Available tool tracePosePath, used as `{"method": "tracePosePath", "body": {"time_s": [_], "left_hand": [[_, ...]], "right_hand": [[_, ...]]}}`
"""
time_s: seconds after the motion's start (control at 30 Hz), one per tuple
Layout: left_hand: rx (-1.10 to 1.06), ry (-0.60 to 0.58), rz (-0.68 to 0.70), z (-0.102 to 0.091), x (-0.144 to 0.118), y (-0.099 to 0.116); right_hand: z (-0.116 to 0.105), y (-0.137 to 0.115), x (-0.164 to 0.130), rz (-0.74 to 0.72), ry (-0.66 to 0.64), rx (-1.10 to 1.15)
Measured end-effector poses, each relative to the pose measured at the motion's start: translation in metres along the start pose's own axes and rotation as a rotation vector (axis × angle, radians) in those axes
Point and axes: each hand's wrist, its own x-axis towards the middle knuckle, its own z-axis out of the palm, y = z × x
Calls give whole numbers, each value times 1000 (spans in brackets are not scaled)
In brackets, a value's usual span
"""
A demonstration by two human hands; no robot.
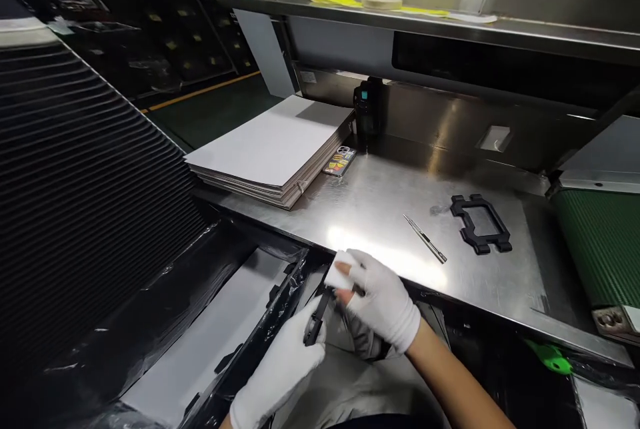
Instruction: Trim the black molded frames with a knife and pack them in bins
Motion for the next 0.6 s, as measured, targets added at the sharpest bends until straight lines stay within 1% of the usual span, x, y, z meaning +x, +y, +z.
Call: {"method": "tracePosePath", "body": {"time_s": [0.07, 0.1, 0.17, 0.2, 0.23, 0.3, 0.43, 0.53, 0.57, 0.6], "left_hand": [[-7, -19, -19, 2, 0, 0], [10, -23, -27, 3, 1, 0], [61, -18, -34, 3, 0, -2], [79, -15, -41, 3, 0, -3], [85, -14, -52, 3, -1, -3], [82, -13, -64, 3, -2, -3], [88, -20, -50, 3, -2, -3], [90, -35, -54, 0, -1, -6], [103, -32, -57, -1, -2, -8], [115, -23, -61, -2, -2, -11]], "right_hand": [[-2, 2, -2, -34, -56, 17], [-2, 3, -3, -28, -50, 14], [-1, 5, -5, 18, 19, -10], [0, 6, -5, 19, 34, -19], [1, 6, -6, -5, 18, -22], [2, 5, -7, -55, -55, -15], [1, -4, -5, 19, -29, -40], [-8, -4, 5, -49, -164, -55], [-14, -1, 9, -20, -163, -81], [-20, 3, 13, 50, -111, -123]]}}
